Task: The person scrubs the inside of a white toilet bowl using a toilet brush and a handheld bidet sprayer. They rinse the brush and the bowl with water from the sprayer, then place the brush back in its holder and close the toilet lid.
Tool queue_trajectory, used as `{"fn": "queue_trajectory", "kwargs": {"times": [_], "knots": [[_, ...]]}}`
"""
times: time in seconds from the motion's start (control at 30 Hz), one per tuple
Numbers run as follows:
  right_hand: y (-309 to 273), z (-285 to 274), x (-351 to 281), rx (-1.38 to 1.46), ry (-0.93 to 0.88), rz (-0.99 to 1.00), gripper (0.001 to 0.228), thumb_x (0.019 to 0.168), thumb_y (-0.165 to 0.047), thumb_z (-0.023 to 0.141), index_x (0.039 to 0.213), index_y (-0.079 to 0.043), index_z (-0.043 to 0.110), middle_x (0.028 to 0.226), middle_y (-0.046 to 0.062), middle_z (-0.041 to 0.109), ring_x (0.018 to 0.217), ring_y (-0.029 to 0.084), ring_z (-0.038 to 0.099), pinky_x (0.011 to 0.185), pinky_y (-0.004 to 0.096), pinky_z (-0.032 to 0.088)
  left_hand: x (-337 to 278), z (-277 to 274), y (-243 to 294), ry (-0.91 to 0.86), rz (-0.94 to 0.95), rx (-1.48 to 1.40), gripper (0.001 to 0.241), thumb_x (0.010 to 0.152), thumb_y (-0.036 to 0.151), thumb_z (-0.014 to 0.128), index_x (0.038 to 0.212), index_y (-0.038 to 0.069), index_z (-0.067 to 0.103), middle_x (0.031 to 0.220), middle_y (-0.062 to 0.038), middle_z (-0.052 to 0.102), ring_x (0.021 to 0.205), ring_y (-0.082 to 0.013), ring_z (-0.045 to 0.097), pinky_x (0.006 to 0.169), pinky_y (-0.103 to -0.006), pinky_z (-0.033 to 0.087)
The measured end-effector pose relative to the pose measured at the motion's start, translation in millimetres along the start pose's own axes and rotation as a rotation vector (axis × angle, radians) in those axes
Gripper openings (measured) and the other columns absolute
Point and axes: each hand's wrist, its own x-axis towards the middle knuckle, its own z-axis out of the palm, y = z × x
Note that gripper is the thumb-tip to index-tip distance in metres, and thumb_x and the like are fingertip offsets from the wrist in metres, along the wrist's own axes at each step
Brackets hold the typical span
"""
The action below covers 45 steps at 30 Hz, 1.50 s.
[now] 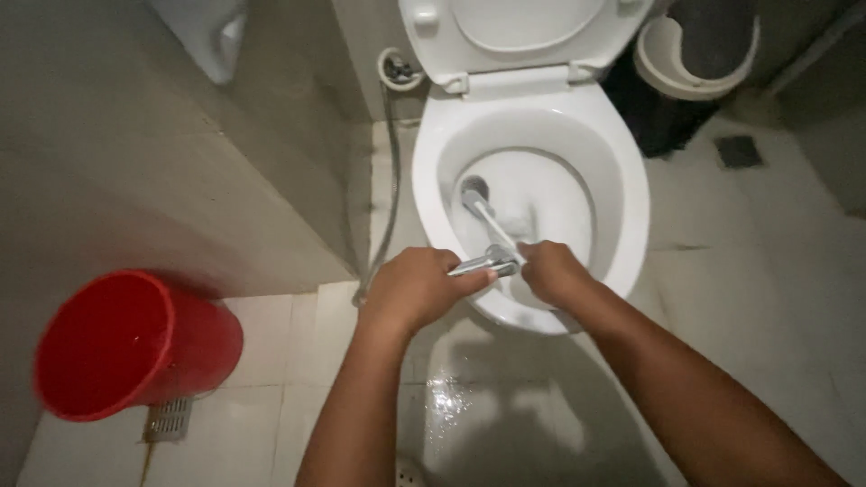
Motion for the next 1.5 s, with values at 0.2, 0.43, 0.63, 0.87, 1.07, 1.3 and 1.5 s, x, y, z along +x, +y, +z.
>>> {"fn": "queue_trajectory", "kwargs": {"times": [0.2, 0.43, 0.63, 0.87, 1.07, 1.3, 1.5], "knots": [[-45.0, -105.9, -79.8, -0.097, -0.275, 0.152, 0.052, 0.097, -0.016, 0.06, 0.146, -0.034, 0.057, 0.109, 0.015, 0.08, 0.086, 0.025, 0.074, 0.084, 0.04, 0.06, 12.6, 8.6, -7.2, 0.065, 0.058, 0.02, 0.06, 0.08, 0.07, 0.066, 0.094, 0.013, 0.079, 0.088, -0.014, 0.077, 0.083, -0.0307, 0.073, 0.075, -0.0456, 0.054], [-25.5, -40.2, -29.6, 0.036, -0.054, -0.007, 0.047, 0.094, -0.01, 0.065, 0.14, -0.022, 0.065, 0.116, 0.017, 0.075, 0.097, 0.027, 0.07, 0.091, 0.038, 0.055, 17.1, 11.8, 12.7, 0.003, 0.02, -0.008, 0.06, 0.085, 0.067, 0.061, 0.09, 0.01, 0.078, 0.084, -0.012, 0.078, 0.079, -0.0292, 0.076, 0.073, -0.0442, 0.056], [-32.0, -24.6, -14.0, 0.459, 0.0, 0.093, 0.038, 0.092, -0.005, 0.066, 0.129, -0.009, 0.075, 0.093, 0.012, 0.071, 0.07, 0.018, 0.059, 0.062, 0.038, 0.045, 20.8, 16.6, 4.6, 0.143, 0.128, 0.024, 0.063, 0.087, 0.068, 0.063, 0.089, 0.008, 0.077, 0.086, -0.015, 0.075, 0.082, -0.0333, 0.072, 0.072, -0.0468, 0.054], [-50.3, -75.3, -20.7, 0.677, -0.087, 0.268, 0.044, 0.094, -0.009, 0.059, 0.137, -0.015, 0.069, 0.073, 0.008, 0.064, 0.05, 0.016, 0.044, 0.043, 0.033, 0.033, -8.3, -13.7, 26.3, -0.074, 0.098, -0.03, 0.061, 0.075, 0.071, 0.067, 0.086, 0.013, 0.081, 0.076, -0.011, 0.075, 0.074, -0.0271, 0.074, 0.069, -0.0432, 0.055], [7.7, -4.2, 24.4, 1.097, -0.168, 0.154, 0.045, 0.094, -0.017, 0.051, 0.133, 0.0, 0.068, 0.089, 0.009, 0.071, 0.07, 0.02, 0.06, 0.058, 0.034, 0.048, -13.6, -13.3, 22.6, -0.031, 0.206, -0.049, 0.059, 0.072, 0.069, 0.07, 0.084, 0.012, 0.082, 0.072, -0.012, 0.074, 0.069, -0.0269, 0.072, 0.065, -0.0421, 0.053], [-23.2, -31.8, 0.5, 1.228, -0.145, 0.265, 0.035, 0.103, -0.022, 0.049, 0.127, -0.001, 0.062, 0.095, 0.013, 0.068, 0.071, 0.021, 0.066, 0.061, 0.034, 0.056, -16.3, -19.0, 26.0, -0.058, 0.165, -0.035, 0.061, 0.073, 0.068, 0.07, 0.087, 0.011, 0.084, 0.075, -0.014, 0.077, 0.069, -0.0275, 0.074, 0.068, -0.0416, 0.055], [-18.8, -15.1, -31.6, 0.5, -0.149, 0.081, 0.045, 0.087, 0.0, 0.063, 0.131, -0.003, 0.069, 0.093, 0.019, 0.074, 0.063, 0.022, 0.061, 0.052, 0.038, 0.047, -8.1, -16.1, 22.5, 0.108, 0.071, -0.062, 0.06, 0.078, 0.068, 0.067, 0.102, 0.015, 0.082, 0.085, -0.013, 0.078, 0.079, -0.03, 0.074, 0.073, -0.0429, 0.056]]}}
